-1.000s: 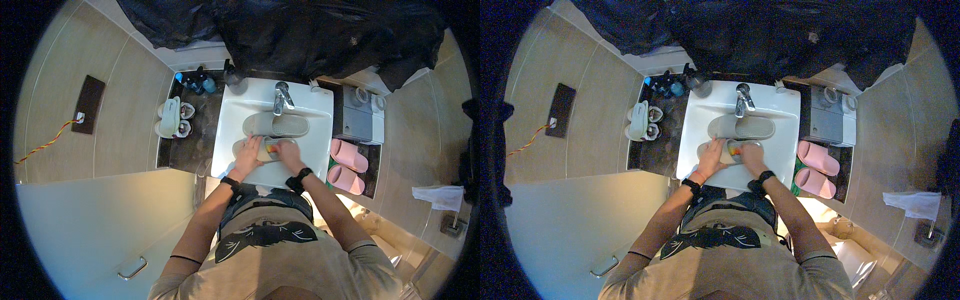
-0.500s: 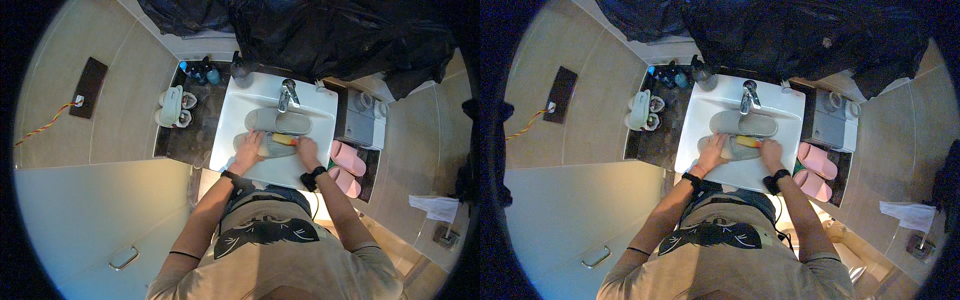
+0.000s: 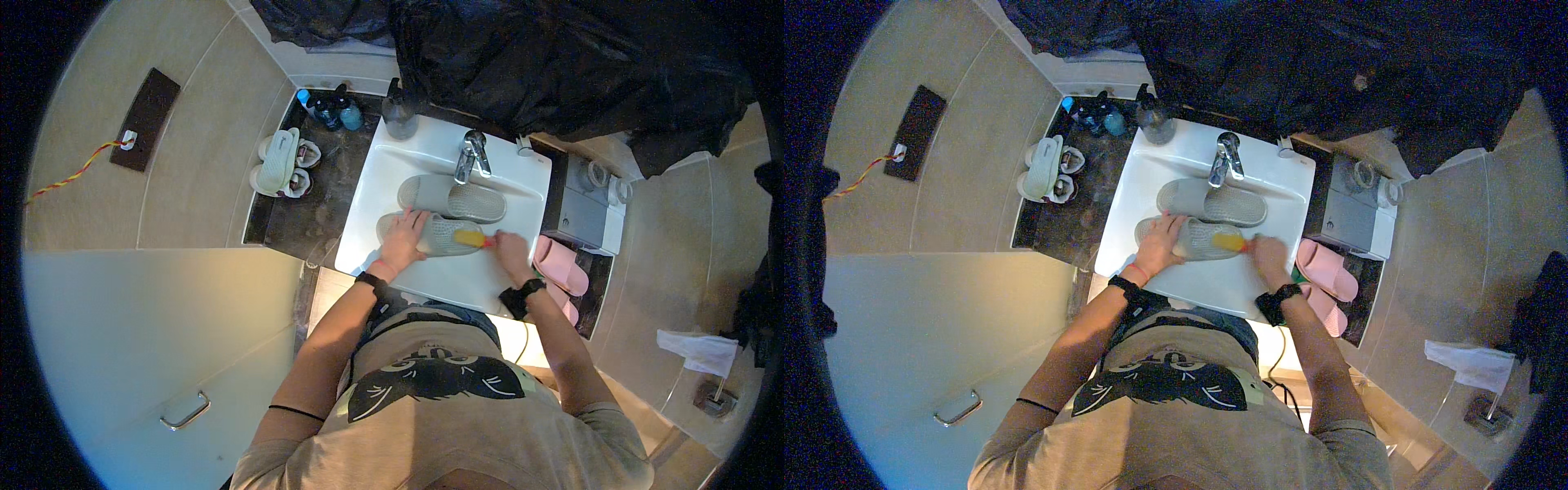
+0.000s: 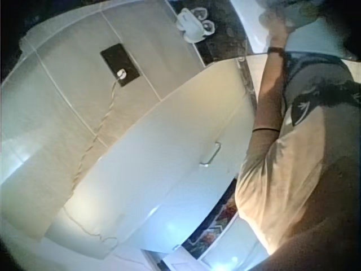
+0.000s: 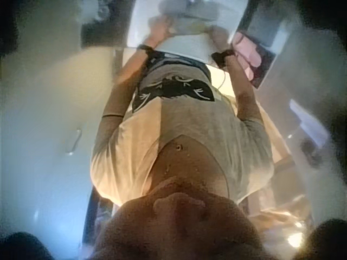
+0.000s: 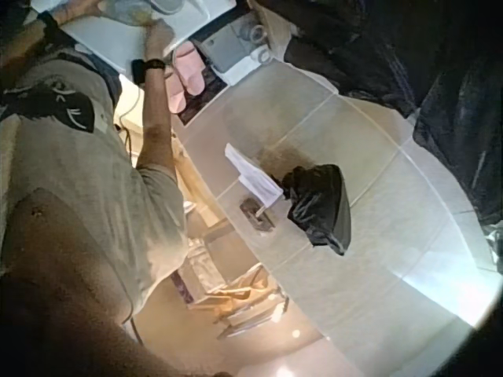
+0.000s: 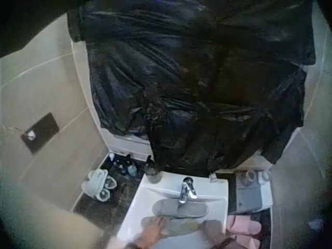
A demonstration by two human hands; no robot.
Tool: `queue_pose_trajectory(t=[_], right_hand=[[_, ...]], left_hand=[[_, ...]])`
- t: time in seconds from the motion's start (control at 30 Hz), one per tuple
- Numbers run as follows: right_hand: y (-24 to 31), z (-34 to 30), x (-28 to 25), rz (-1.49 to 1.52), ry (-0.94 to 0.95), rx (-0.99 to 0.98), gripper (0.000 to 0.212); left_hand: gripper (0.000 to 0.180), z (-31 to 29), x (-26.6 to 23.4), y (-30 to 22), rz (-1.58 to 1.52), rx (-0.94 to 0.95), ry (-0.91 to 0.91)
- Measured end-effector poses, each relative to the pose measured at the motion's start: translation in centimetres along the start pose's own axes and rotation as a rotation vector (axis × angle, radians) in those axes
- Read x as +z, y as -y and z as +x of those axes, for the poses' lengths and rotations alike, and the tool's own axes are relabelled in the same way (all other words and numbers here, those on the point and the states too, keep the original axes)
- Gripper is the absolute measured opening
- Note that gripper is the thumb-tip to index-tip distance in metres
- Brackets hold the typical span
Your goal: The person scrubs a pair of slippers in a bathroom sink using a brush and water. They rinse the slippers and place them on the sink counter.
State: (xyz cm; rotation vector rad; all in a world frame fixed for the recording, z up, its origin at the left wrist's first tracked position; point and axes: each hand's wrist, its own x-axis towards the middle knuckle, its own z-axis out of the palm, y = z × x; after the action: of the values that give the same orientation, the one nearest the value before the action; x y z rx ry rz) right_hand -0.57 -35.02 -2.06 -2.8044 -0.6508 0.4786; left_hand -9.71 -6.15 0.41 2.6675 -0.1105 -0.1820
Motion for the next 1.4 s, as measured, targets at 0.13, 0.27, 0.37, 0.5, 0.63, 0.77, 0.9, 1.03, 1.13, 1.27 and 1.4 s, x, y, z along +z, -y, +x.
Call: queue_pose_trajectory(t=[0.13,0.27,0.37,0.5,0.63,0.77,0.9,1.03,1.13,1.27,1.4], right_hand=[[3.4,-0.7,1.3,-0.019,-0.01,-0.055,0.028],[-3.2,0.3,0.4,-0.079,-0.108,0.022,0.021],[-1.1,0.0,1.8,-0.175,-0.053,-0.023,0.013],[1.5,-1.2,1.1,-0.136,-0.037,-0.039,0.015],[-1.4,0.1,0.0,-0.185,-0.12,0.069,0.015],[2.7,-1.6,2.0,-0.074,-0.061,-0.054,0.029],[-0.4,-0.1,1.2,-0.16,-0.081,0.08,0.023],[0.7,-0.6,0.8,-0.142,-0.023,0.026,0.021],[4.3,-2.1,1.1,-0.037,0.042,-0.019,0.022],[0.0,-0.5,0.8,-0.072,-0.082,0.072,0.026],[1.6,-1.6,1.5,0.017,-0.101,-0.025,0.041]], left_hand=[[0.107,0.0,0.4,0.3,0.034,0.003,-0.002],[0.107,0.1,0.2,-0.1,0.017,-0.004,-0.013],[0.107,0.2,0.0,-0.3,0.008,0.001,-0.008],[0.107,-0.3,-0.1,-0.2,-0.002,-0.006,-0.008],[0.108,-0.1,-0.2,-0.4,0.017,-0.018,0.001],[0.108,0.1,-0.6,-0.7,0.001,-0.015,0.018],[0.107,0.1,-0.3,-0.3,0.015,-0.019,0.027],[0.104,0.3,-0.5,-0.6,-0.029,-0.033,0.044],[0.105,0.0,-0.4,-0.3,-0.028,-0.037,0.032],[0.106,0.1,-0.3,-0.3,-0.019,-0.023,0.023],[0.106,0.3,-0.4,-0.2,-0.019,-0.014,0.031]])
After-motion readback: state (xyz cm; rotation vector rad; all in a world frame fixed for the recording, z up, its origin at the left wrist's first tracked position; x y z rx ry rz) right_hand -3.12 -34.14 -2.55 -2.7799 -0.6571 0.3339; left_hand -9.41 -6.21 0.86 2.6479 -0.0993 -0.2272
